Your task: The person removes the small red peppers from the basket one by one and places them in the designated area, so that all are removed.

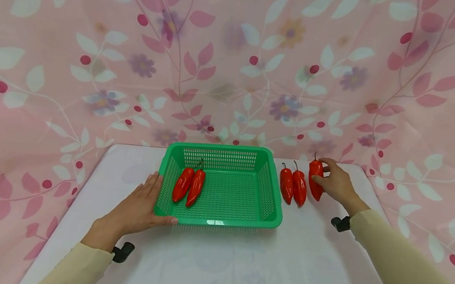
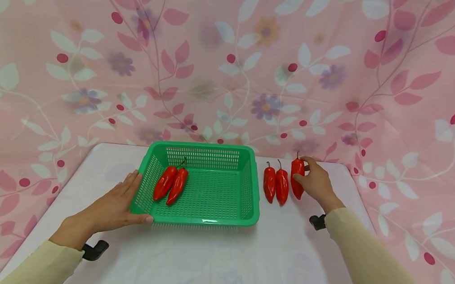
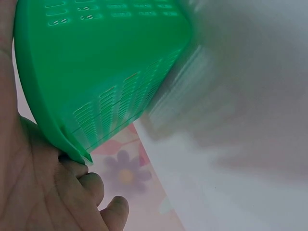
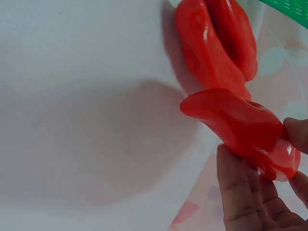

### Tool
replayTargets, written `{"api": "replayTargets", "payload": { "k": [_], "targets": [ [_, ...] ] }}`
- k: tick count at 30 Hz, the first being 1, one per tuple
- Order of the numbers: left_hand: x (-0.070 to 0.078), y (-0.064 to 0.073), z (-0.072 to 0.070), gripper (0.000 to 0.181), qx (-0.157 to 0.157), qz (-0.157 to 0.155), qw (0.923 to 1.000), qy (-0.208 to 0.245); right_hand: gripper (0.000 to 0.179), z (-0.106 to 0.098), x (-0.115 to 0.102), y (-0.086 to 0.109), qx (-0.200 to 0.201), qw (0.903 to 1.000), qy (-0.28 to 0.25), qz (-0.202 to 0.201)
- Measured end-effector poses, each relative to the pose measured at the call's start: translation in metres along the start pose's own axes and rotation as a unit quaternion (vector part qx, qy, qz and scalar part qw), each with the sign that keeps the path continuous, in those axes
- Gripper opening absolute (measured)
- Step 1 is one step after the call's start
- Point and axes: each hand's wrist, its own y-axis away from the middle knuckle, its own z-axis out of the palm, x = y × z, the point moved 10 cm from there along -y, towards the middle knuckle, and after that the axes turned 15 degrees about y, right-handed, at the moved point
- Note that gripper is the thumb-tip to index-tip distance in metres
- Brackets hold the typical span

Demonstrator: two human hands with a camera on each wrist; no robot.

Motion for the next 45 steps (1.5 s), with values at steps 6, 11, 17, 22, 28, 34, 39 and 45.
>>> {"api": "replayTargets", "payload": {
  "k": [6, 11, 17, 22, 28, 34, 39, 45],
  "targets": [
    [0.001, 0.000, -0.001, 0.142, -0.001, -0.001, 1.0000, 0.004, 0.075, 0.013, 0.011, -0.002, -0.012, 0.9998, 0.007, 0.012],
    [0.002, 0.000, -0.001, 0.141, 0.000, 0.000, 1.0000, 0.006, 0.076, 0.022, 0.021, -0.007, -0.021, 0.9995, 0.012, 0.022],
    [0.000, 0.000, 0.000, 0.141, 0.002, 0.000, 1.0000, 0.004, 0.077, 0.030, 0.025, -0.009, -0.029, 0.9992, 0.009, 0.027],
    [0.000, -0.001, 0.000, 0.141, 0.004, 0.001, 1.0000, 0.003, 0.076, 0.034, 0.026, -0.009, -0.032, 0.9990, 0.012, 0.029],
    [0.002, 0.000, 0.000, 0.140, 0.004, -0.001, 1.0000, 0.002, 0.073, 0.038, 0.025, -0.011, -0.033, 0.9988, 0.022, 0.030],
    [0.007, 0.001, -0.003, 0.140, 0.008, 0.006, 0.9999, 0.004, 0.072, 0.045, 0.027, -0.014, -0.034, 0.9984, 0.031, 0.032],
    [0.007, 0.001, -0.002, 0.139, 0.007, 0.005, 1.0000, 0.004, 0.072, 0.047, 0.027, -0.015, -0.030, 0.9983, 0.034, 0.036],
    [0.002, 0.000, 0.001, 0.138, 0.004, -0.002, 1.0000, 0.004, 0.070, 0.049, 0.029, -0.018, -0.023, 0.9981, 0.047, 0.034]
  ]
}}
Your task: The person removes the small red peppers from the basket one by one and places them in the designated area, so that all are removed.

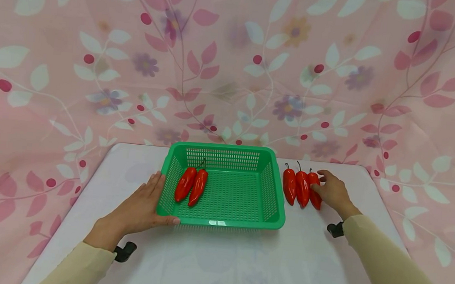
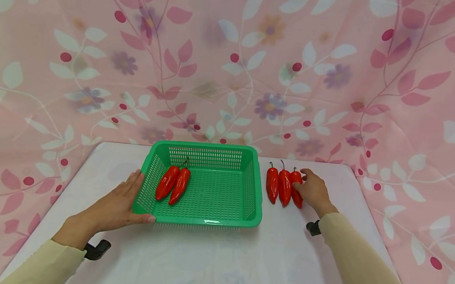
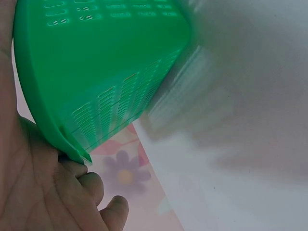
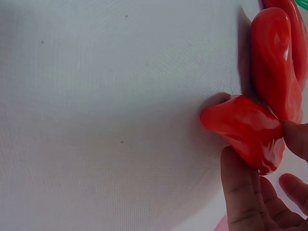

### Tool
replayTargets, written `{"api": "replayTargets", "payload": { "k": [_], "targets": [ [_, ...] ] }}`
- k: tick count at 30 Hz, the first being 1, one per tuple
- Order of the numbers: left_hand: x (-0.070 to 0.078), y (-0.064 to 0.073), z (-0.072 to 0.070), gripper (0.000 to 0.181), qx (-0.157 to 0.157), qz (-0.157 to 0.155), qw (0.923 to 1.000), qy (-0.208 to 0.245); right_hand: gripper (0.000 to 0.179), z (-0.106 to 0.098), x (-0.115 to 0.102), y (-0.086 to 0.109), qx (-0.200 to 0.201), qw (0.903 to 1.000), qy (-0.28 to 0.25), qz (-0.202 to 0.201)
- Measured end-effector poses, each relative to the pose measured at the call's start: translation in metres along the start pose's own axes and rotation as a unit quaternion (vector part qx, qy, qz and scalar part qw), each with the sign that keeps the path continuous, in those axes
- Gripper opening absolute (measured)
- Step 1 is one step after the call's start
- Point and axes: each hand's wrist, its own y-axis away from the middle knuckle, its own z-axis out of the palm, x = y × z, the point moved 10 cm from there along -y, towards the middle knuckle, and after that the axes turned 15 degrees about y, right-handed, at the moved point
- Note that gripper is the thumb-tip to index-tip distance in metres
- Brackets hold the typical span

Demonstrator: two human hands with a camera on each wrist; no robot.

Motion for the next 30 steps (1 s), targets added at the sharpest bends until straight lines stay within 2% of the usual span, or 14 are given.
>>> {"api": "replayTargets", "payload": {
  "k": [10, 20, 25, 30],
  "targets": [
    [-0.001, 0.000, 0.000, 0.141, 0.000, 0.002, 1.0000, -0.003, 0.071, -0.004, 0.002, 0.002, 0.024, 0.9996, 0.015, 0.000],
    [-0.001, 0.000, 0.000, 0.139, 0.002, 0.001, 1.0000, -0.009, 0.071, -0.016, -0.009, 0.007, 0.051, 0.9984, 0.015, -0.018],
    [0.002, 0.000, -0.001, 0.139, 0.004, 0.008, 0.9999, -0.007, 0.071, -0.025, -0.024, 0.009, 0.065, 0.9971, 0.014, -0.036],
    [0.003, -0.001, -0.001, 0.139, 0.002, 0.005, 0.9999, -0.014, 0.070, -0.041, -0.052, 0.016, 0.078, 0.9951, -0.005, -0.060]
  ]
}}
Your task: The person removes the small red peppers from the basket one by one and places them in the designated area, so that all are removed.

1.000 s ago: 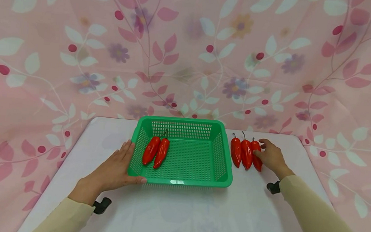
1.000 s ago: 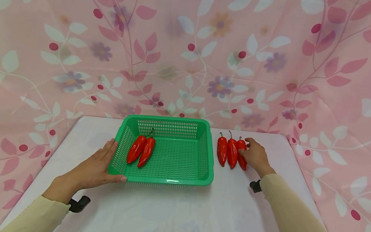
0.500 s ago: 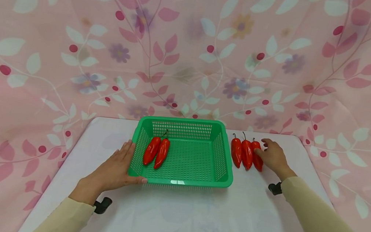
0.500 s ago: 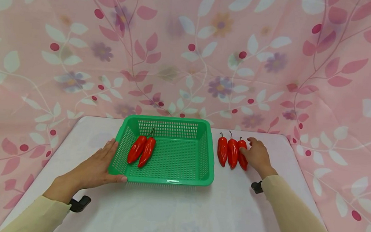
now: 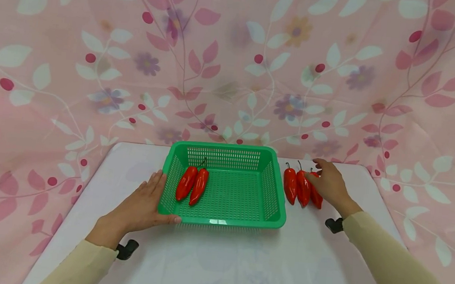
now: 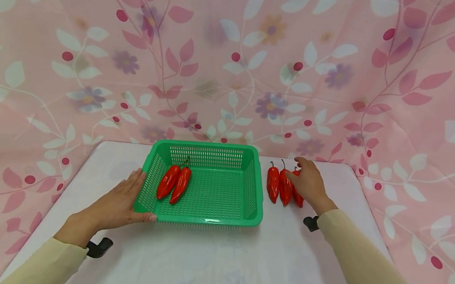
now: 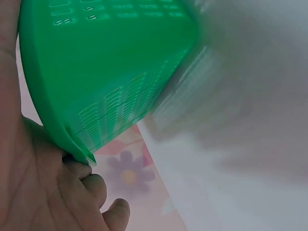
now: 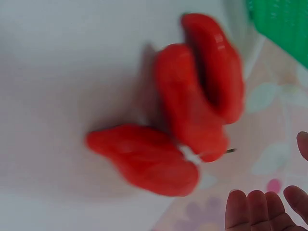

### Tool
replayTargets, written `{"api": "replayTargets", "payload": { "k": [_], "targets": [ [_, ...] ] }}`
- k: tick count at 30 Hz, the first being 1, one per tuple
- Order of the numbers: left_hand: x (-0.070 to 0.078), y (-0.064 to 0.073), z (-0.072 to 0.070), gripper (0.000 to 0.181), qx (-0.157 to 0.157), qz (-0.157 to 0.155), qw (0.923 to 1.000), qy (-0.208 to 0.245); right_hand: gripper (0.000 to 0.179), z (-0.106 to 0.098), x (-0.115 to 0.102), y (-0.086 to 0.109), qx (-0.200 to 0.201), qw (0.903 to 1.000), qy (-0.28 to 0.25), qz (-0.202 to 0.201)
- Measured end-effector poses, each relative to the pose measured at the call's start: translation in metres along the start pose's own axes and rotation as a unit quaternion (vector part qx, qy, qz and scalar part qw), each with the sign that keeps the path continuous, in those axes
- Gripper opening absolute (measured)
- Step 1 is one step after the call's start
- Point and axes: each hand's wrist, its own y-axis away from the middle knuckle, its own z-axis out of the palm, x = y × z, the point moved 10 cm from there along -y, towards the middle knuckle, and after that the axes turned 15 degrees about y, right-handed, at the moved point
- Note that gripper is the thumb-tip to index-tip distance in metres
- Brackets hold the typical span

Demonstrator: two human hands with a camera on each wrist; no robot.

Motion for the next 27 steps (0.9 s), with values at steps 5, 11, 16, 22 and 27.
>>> {"api": "replayTargets", "payload": {
  "k": [5, 11, 16, 22, 27],
  "targets": [
    [0.003, 0.000, -0.003, 0.139, 0.001, 0.001, 1.0000, -0.006, 0.067, -0.022, -0.041, 0.000, 0.025, 0.9988, -0.014, -0.039],
    [0.002, 0.002, -0.003, 0.139, -0.002, -0.003, 1.0000, -0.007, 0.061, -0.035, -0.103, -0.001, 0.030, 0.9948, -0.032, -0.092],
    [0.000, 0.002, -0.002, 0.139, -0.007, -0.008, 0.9999, -0.001, 0.061, -0.031, -0.158, -0.002, 0.016, 0.9897, -0.044, -0.135],
    [-0.002, -0.001, -0.001, 0.140, -0.011, -0.014, 0.9998, -0.006, 0.060, -0.015, -0.212, -0.005, 0.004, 0.9832, -0.041, -0.178],
    [0.000, -0.001, -0.002, 0.140, -0.007, -0.008, 0.9999, -0.006, 0.062, 0.010, -0.240, -0.009, -0.022, 0.9798, -0.037, -0.195]
  ]
}}
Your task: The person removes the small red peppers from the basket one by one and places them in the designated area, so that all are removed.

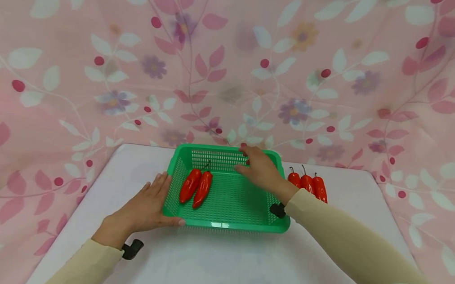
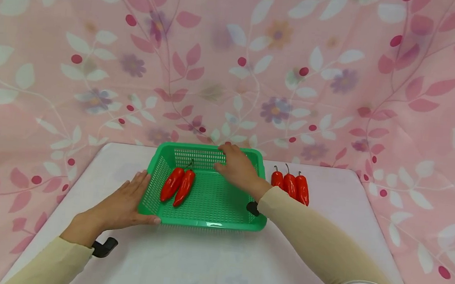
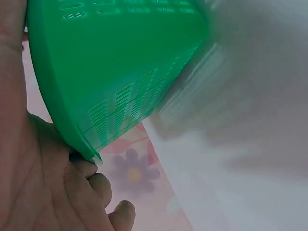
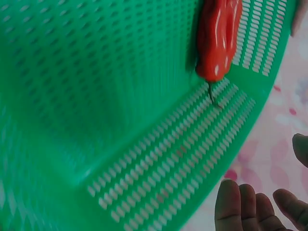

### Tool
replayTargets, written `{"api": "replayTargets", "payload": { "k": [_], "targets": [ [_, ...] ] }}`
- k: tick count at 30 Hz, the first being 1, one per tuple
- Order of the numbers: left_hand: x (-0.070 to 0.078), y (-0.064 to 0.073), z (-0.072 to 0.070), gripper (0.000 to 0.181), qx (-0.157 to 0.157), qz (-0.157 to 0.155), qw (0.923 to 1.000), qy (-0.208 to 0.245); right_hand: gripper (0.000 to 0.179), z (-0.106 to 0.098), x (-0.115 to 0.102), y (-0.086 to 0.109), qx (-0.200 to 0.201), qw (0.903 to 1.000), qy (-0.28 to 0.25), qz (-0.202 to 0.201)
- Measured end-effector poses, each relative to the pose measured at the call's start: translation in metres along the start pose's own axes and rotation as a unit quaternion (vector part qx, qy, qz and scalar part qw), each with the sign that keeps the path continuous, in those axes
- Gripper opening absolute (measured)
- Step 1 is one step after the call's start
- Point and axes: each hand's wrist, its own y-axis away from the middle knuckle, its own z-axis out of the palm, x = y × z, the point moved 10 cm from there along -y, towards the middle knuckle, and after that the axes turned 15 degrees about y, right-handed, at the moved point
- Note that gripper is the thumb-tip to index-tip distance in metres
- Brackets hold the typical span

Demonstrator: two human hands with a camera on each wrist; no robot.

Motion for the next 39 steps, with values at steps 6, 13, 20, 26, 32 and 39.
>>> {"api": "replayTargets", "payload": {
  "k": [6, 13, 20, 26, 32, 39],
  "targets": [
    [0.003, -0.001, 0.003, 0.139, -0.002, 0.006, 1.0000, 0.006, 0.061, 0.036, -0.015, -0.015, -0.028, 0.9994, -0.003, -0.018],
    [0.007, -0.004, 0.002, 0.138, -0.005, 0.008, 0.9999, 0.004, 0.064, 0.070, -0.023, -0.025, -0.063, 0.9979, -0.010, -0.014],
    [0.005, -0.005, 0.001, 0.138, 0.001, 0.007, 1.0000, -0.005, 0.066, 0.093, -0.030, -0.031, -0.087, 0.9957, -0.028, -0.014],
    [0.003, -0.003, 0.001, 0.138, -0.001, 0.008, 1.0000, -0.004, 0.068, 0.113, -0.034, -0.035, -0.104, 0.9935, -0.039, -0.023],
    [0.000, -0.001, 0.001, 0.138, -0.003, 0.003, 1.0000, 0.002, 0.071, 0.127, -0.038, -0.041, -0.113, 0.9921, -0.048, -0.026],
    [-0.003, -0.001, 0.001, 0.140, 0.000, 0.002, 1.0000, 0.002, 0.078, 0.142, -0.046, -0.046, -0.124, 0.9908, -0.042, -0.032]
  ]
}}
